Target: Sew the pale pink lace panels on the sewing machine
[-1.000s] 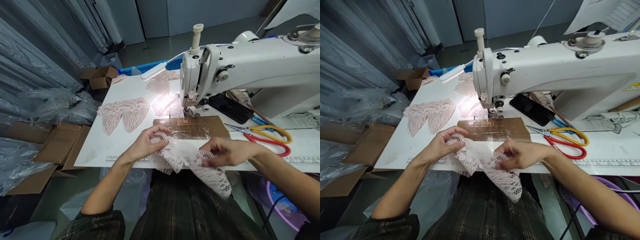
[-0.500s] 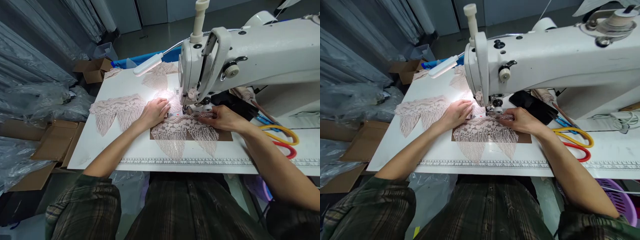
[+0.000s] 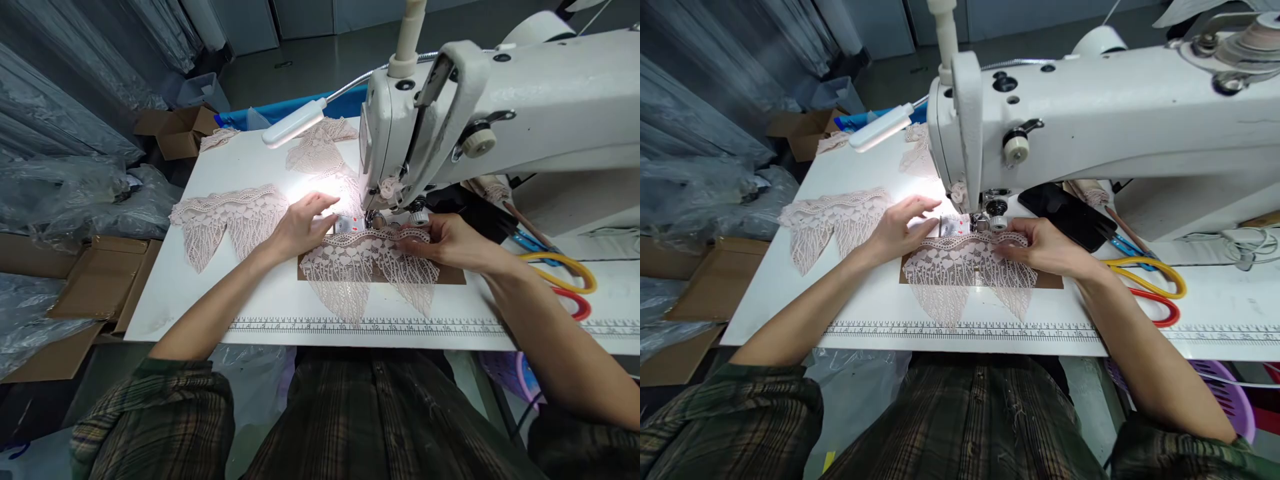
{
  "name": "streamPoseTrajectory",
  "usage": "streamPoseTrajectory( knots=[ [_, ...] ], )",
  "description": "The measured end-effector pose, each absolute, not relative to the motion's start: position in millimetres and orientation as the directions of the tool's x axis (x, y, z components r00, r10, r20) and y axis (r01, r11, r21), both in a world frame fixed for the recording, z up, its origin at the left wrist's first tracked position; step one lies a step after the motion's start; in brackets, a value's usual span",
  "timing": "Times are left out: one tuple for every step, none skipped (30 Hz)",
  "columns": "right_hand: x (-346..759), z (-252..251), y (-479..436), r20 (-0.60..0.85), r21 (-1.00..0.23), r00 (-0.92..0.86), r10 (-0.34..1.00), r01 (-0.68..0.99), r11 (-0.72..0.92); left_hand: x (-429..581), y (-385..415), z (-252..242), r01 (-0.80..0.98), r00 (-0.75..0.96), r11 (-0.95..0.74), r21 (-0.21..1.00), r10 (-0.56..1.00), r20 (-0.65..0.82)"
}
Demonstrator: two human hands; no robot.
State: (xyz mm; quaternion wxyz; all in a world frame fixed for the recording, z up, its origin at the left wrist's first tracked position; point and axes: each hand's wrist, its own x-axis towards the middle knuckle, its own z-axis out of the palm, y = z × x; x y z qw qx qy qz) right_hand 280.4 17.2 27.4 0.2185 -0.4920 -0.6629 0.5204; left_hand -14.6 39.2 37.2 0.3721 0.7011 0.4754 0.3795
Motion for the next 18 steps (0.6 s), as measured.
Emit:
streamPoseTrajectory(
  knots=[
    [271,32,13,-0.259,-0.918,-0.424,0.868,0.388,-0.084,-16,28,39,0.356,0.278,-0.202,0.912,0.955,0.103],
    [259,36,8,-0.304,-0.923,-0.423,0.853,0.353,-0.154,-18,19,40,0.31,0.295,-0.101,0.945,0.955,0.005],
    [248,39,4,-0.351,-0.92,-0.424,0.835,0.322,-0.223,-19,10,40,0.254,0.327,0.011,0.967,0.94,-0.097],
    [236,42,0,-0.377,-0.92,-0.433,0.819,0.28,-0.276,-19,4,40,0.198,0.373,0.123,0.972,0.908,-0.19],
    [225,44,-3,-0.381,-0.924,-0.457,0.804,0.228,-0.308,-20,-1,39,0.155,0.427,0.21,0.965,0.867,-0.257],
    [216,44,-5,-0.367,-0.93,-0.499,0.785,0.176,-0.322,-20,-5,38,0.133,0.469,0.264,0.955,0.833,-0.295],
    [209,45,-5,-0.347,-0.935,-0.538,0.768,0.14,-0.325,-19,-8,38,0.132,0.49,0.288,0.949,0.813,-0.315],
    [205,44,-5,-0.333,-0.939,-0.566,0.754,0.128,-0.319,-19,-10,37,0.152,0.486,0.286,0.946,0.812,-0.323],
    [205,44,-3,-0.331,-0.941,-0.574,0.749,0.145,-0.305,-18,-12,36,0.191,0.462,0.263,0.946,0.826,-0.323],
    [207,43,-1,-0.335,-0.942,-0.558,0.759,0.185,-0.28,-17,-13,35,0.238,0.429,0.232,0.943,0.846,-0.317],
    [212,42,2,-0.341,-0.938,-0.526,0.779,0.247,-0.244,-16,-15,35,0.282,0.394,0.2,0.938,0.868,-0.304],
    [219,41,4,-0.334,-0.929,-0.483,0.81,0.316,-0.195,-15,-16,34,0.318,0.364,0.171,0.933,0.886,-0.287],
    [226,40,6,-0.311,-0.911,-0.445,0.84,0.39,-0.131,-14,-17,34,0.345,0.343,0.144,0.928,0.901,-0.267],
    [233,38,7,-0.276,-0.881,-0.413,0.868,0.47,-0.057,-14,-17,34,0.368,0.329,0.119,0.922,0.911,-0.249],
    [239,37,7,-0.228,-0.834,-0.388,0.893,0.551,0.026,-14,-18,34,0.387,0.319,0.099,0.917,0.918,-0.234],
    [244,35,6,-0.167,-0.771,-0.379,0.91,0.626,0.12,-14,-18,35,0.403,0.312,0.085,0.911,0.923,-0.224],
    [247,32,4,-0.094,-0.699,-0.393,0.915,0.68,0.22,-14,-18,36,0.418,0.307,0.073,0.906,0.927,-0.216],
    [249,29,2,-0.015,-0.627,-0.431,0.902,0.707,0.327,-15,-18,37,0.427,0.307,0.064,0.902,0.928,-0.212]
  ],
)
